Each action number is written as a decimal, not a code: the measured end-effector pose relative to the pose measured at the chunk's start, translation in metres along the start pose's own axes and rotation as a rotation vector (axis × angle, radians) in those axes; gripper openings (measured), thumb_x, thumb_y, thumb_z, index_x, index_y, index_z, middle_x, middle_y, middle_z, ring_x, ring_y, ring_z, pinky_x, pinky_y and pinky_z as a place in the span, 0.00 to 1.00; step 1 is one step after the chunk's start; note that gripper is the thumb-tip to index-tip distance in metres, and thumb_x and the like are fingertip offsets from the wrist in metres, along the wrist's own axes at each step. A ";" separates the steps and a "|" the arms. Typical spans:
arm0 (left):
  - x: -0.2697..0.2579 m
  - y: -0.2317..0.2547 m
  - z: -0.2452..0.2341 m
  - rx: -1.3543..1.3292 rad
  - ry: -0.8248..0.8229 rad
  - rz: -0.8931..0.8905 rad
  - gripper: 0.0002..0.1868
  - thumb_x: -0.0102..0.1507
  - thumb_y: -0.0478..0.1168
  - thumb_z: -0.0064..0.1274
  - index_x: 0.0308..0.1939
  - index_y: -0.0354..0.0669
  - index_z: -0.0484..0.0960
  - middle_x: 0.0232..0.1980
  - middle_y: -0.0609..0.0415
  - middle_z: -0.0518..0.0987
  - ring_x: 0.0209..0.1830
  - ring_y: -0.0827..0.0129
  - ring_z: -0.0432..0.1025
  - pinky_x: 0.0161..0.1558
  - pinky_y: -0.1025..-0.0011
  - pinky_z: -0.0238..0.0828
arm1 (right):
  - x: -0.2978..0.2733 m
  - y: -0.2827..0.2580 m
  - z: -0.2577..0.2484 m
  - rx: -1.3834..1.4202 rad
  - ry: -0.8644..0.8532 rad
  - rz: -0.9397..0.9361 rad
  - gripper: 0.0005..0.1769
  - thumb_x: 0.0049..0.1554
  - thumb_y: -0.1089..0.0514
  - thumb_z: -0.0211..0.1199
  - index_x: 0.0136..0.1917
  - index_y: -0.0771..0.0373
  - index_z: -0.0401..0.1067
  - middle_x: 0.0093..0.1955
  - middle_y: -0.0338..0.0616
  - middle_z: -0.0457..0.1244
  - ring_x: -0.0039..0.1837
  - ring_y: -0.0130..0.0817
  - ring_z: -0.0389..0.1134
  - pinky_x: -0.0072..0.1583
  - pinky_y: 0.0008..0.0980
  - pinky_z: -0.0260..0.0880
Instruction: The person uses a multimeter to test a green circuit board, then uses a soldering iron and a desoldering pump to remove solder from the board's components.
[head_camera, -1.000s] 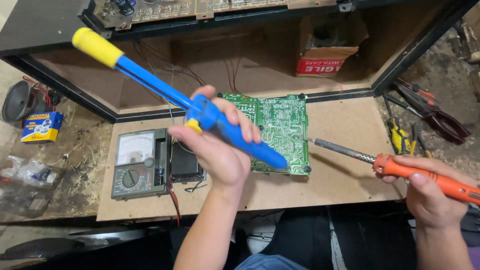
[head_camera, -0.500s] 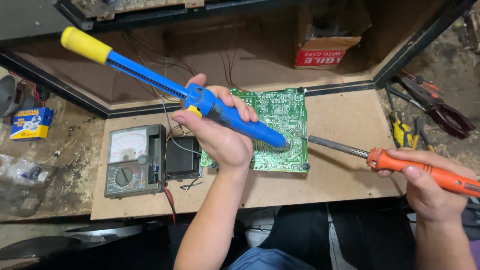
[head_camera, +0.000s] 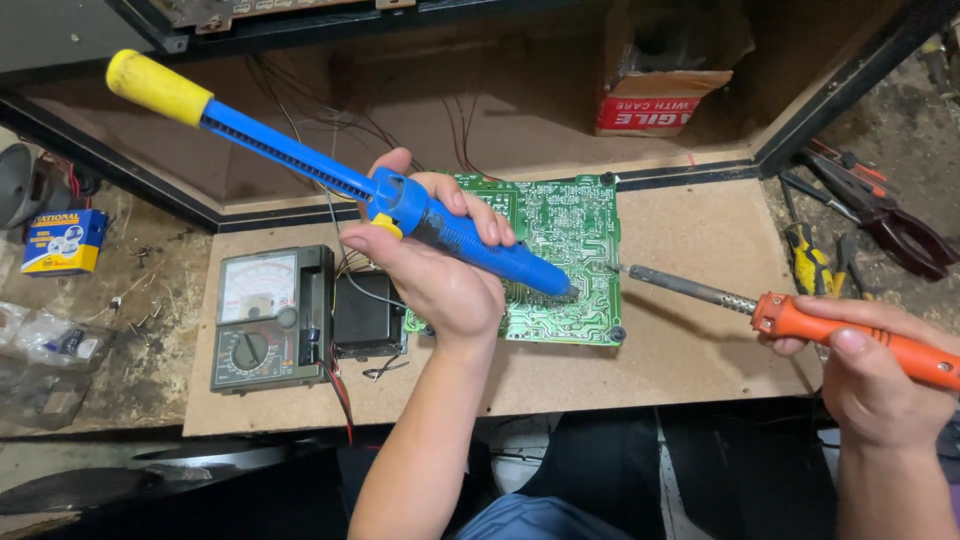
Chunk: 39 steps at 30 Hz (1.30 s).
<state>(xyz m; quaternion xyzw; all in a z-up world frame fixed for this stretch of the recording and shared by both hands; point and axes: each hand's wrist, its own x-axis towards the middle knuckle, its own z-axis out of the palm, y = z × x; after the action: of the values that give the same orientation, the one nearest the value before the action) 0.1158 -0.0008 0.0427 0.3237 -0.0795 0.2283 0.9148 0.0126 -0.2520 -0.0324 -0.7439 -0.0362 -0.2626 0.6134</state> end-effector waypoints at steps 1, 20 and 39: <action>0.000 0.000 0.000 0.007 0.006 0.005 0.32 0.53 0.64 0.24 0.44 0.41 0.59 0.23 0.56 0.61 0.13 0.74 0.57 0.13 0.76 0.57 | 0.000 -0.001 0.001 -0.004 0.004 0.004 0.14 0.48 0.63 0.47 0.44 0.78 0.61 0.39 0.64 0.58 0.34 0.47 0.62 0.37 0.31 0.68; 0.000 -0.018 0.012 0.028 -0.080 0.091 0.30 0.55 0.63 0.27 0.46 0.42 0.58 0.26 0.56 0.63 0.15 0.75 0.59 0.18 0.78 0.60 | 0.003 -0.013 0.002 -0.046 -0.021 0.062 0.13 0.47 0.67 0.46 0.44 0.81 0.61 0.40 0.66 0.58 0.33 0.50 0.62 0.36 0.30 0.68; -0.012 -0.039 0.011 0.010 -0.104 0.111 0.32 0.54 0.64 0.28 0.45 0.40 0.57 0.26 0.55 0.62 0.15 0.74 0.59 0.17 0.77 0.60 | 0.007 -0.014 0.003 -0.054 -0.032 0.044 0.14 0.46 0.67 0.46 0.43 0.83 0.60 0.36 0.68 0.57 0.31 0.49 0.62 0.35 0.32 0.67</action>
<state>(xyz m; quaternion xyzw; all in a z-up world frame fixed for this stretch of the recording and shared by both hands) 0.1239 -0.0386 0.0260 0.3346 -0.1436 0.2621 0.8937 0.0144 -0.2481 -0.0173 -0.7649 -0.0226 -0.2378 0.5982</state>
